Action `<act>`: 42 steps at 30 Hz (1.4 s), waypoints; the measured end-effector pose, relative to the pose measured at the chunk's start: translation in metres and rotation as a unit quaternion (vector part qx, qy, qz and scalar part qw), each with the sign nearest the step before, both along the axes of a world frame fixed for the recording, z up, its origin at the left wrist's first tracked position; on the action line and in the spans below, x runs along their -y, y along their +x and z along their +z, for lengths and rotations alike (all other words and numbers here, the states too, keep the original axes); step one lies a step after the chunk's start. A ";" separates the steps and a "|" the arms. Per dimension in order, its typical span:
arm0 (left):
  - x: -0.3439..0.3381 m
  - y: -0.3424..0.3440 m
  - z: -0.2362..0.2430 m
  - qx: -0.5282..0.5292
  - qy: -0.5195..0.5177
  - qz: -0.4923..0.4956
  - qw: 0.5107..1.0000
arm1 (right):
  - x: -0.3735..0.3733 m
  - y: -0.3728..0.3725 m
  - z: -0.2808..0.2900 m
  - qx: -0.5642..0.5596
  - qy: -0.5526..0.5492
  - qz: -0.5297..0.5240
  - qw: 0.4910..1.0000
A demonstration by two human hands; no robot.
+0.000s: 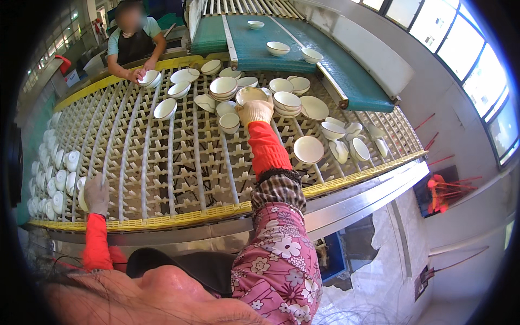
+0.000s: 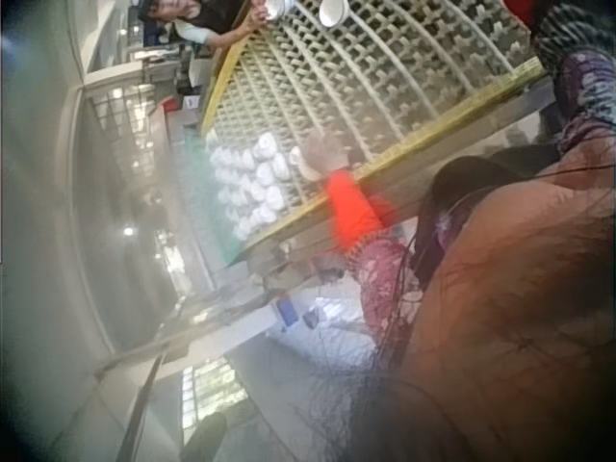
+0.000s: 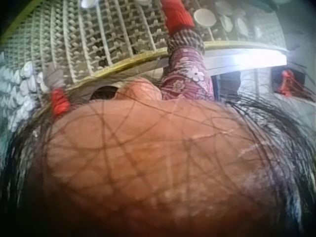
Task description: The person sorts ceramic bowls on a specialized sorting rack by hand, picking them up from the lower conveyor and placing them into open slots on the rack while another person works opposite them.
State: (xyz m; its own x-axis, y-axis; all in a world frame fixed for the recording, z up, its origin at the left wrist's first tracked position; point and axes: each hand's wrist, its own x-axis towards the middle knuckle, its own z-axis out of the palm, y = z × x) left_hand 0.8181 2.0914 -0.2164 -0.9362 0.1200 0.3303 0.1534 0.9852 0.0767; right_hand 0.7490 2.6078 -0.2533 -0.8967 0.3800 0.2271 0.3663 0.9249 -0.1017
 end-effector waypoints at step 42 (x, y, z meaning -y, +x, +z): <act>-0.210 0.048 0.023 0.351 0.690 -0.297 0.559 | 0.091 0.128 0.024 -0.156 -0.774 0.234 0.568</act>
State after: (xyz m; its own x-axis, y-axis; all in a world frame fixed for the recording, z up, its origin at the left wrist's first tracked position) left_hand 0.8659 2.3018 -0.1938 -0.8240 0.5623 0.0693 -0.1226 -0.2964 0.9471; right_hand 0.8767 2.5171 -0.2294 -0.9896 0.0774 0.1214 -0.1416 -0.3713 -0.9176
